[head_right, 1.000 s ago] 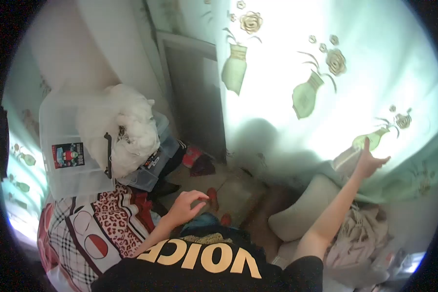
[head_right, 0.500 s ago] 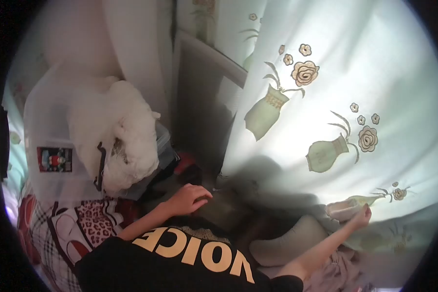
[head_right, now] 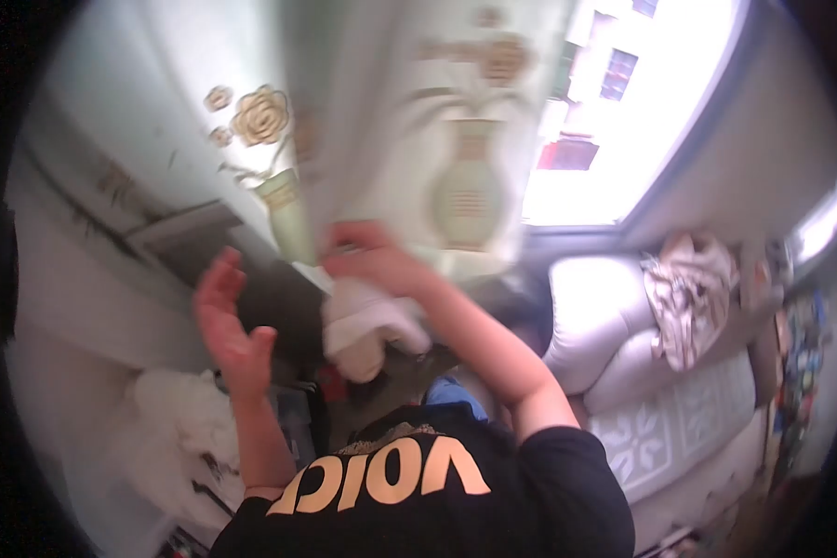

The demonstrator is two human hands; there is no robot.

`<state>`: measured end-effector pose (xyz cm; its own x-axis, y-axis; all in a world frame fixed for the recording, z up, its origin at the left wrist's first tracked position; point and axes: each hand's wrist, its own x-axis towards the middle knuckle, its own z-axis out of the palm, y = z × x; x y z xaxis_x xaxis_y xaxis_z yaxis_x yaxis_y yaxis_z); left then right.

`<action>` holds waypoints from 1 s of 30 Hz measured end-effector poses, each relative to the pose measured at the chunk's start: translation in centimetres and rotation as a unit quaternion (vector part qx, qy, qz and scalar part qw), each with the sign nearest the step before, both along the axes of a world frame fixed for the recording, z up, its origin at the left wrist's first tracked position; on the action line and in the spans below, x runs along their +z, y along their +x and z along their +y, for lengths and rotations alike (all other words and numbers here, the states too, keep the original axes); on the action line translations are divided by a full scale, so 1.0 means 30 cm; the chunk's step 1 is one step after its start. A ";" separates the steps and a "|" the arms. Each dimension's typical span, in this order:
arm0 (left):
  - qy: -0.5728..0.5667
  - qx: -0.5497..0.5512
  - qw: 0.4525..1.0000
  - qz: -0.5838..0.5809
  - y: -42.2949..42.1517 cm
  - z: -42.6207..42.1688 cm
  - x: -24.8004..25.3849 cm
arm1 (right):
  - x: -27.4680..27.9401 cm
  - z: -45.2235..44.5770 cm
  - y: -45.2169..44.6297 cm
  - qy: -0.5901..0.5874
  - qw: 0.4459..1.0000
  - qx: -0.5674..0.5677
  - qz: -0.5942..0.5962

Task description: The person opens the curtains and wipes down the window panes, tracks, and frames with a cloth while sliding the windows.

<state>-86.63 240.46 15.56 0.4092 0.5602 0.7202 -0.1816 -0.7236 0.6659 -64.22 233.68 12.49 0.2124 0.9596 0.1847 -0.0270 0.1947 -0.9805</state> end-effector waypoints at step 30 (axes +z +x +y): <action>0.286 0.608 0.724 -0.158 0.013 0.682 0.281 | 0.584 -0.385 0.606 0.476 0.584 -0.573 -0.323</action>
<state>-86.25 260.92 24.00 -0.3710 -0.0595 0.9267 0.7433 -0.6172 0.2580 -46.03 222.12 30.01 0.2045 -0.3472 0.9152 0.9715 0.1866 -0.1463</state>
